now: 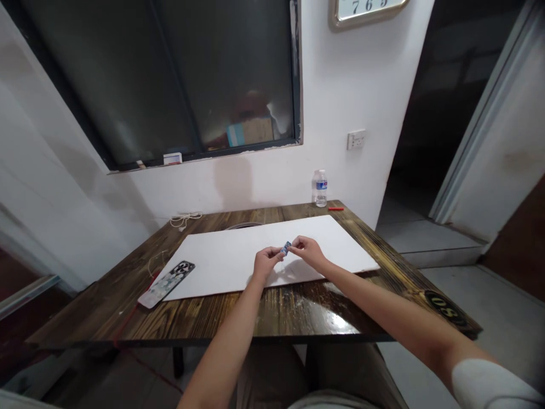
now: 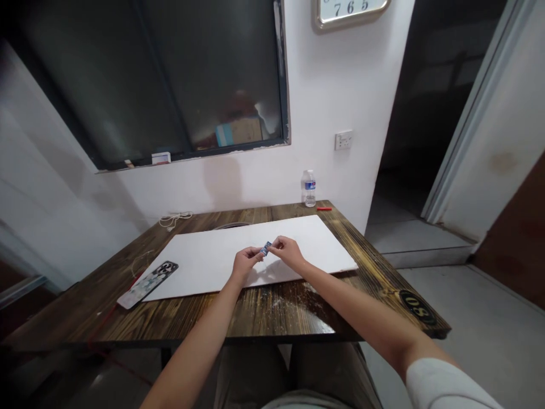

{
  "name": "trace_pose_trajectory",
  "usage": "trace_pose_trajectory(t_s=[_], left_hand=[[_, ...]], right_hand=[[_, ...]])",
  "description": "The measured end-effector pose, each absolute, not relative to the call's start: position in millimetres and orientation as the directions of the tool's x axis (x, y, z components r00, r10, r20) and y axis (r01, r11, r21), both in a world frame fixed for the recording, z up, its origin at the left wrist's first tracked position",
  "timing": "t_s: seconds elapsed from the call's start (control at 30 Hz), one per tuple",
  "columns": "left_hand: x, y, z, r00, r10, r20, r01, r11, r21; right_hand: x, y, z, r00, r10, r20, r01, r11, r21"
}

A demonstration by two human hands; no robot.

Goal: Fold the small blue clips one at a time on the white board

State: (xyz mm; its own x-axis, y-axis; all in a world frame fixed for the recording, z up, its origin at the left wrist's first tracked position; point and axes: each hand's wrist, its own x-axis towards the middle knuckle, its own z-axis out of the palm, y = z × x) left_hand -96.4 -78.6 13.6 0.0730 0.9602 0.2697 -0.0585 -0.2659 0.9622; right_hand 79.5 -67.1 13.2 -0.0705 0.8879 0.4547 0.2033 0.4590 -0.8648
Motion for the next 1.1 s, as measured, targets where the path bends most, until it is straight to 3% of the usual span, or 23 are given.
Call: trace_pose_trajectory(t_s=[0.13, 0.33, 0.47, 0.63, 1.1], left_hand=[[-96.1, -79.8, 12.9, 0.081, 0.961, 0.263, -0.015, -0.263, 0.965], [-97.8, -79.7, 14.3, 0.097, 0.955, 0.279, 0.023, -0.283, 0.959], [-97.7, -81.5, 14.4, 0.149, 0.952, 0.267, 0.022, -0.273, 0.962], [-97.0, -81.8, 12.7, 0.172, 0.950, 0.259, 0.004, -0.264, 0.965], [-98.1, -78.6, 8.0, 0.139, 0.955, 0.260, -0.001, -0.263, 0.965]], right_hand=[[78.9, -73.9, 8.3, -0.018, 0.827, 0.562, 0.164, 0.556, -0.815], [85.0, -72.0, -0.3, -0.137, 0.885, 0.446, -0.050, 0.443, -0.895], [90.9, -74.0, 1.0, -0.207, 0.868, 0.452, -0.132, 0.432, -0.892], [93.8, -75.6, 1.0, -0.262, 0.873, 0.412, -0.125, 0.392, -0.911], [88.3, -82.0, -0.1, -0.137, 0.939, 0.315, -0.157, 0.294, -0.943]])
